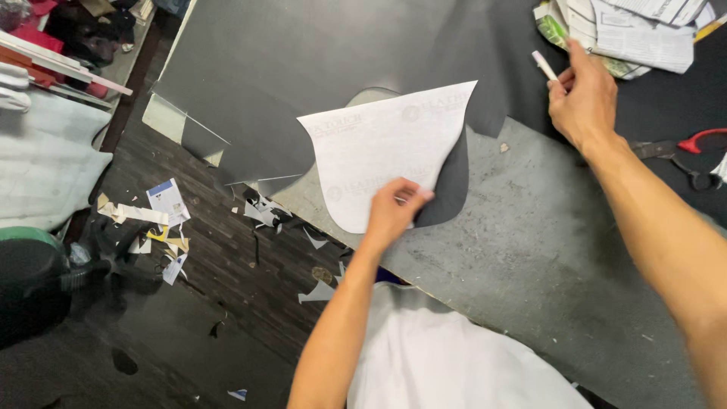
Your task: The person uses a paper template and metal weights to cut a dark sheet of material with scissors. They then use a newspaper template, ruler, and marker to draw lines on the material before cutting along the marked lines.
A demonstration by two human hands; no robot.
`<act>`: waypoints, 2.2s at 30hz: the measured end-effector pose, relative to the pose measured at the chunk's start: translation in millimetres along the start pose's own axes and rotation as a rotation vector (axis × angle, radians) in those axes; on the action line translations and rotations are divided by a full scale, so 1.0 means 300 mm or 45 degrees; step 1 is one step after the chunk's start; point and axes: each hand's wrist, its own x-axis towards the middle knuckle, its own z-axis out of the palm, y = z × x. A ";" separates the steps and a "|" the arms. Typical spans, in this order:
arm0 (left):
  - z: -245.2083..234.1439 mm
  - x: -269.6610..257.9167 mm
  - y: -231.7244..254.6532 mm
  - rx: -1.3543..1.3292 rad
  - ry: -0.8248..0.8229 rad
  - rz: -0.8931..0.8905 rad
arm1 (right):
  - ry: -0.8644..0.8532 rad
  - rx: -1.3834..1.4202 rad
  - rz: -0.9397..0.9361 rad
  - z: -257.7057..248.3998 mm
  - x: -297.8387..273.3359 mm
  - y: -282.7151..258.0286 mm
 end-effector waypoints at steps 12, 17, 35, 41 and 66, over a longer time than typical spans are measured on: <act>-0.643 0.257 -0.016 0.355 0.504 0.145 | -0.465 0.841 0.653 0.128 -0.469 -0.599; -0.527 0.112 0.046 0.698 0.090 0.640 | -0.343 0.317 0.302 0.203 -0.511 -0.847; -0.444 0.136 0.049 0.942 -0.575 0.513 | -0.320 0.069 0.237 0.238 -0.520 -0.963; -0.439 0.145 0.062 0.975 -0.603 0.506 | -0.279 0.083 0.501 0.201 -0.490 -0.931; -0.777 0.309 0.264 0.272 0.247 0.033 | 0.307 0.613 1.167 0.118 -0.605 -0.776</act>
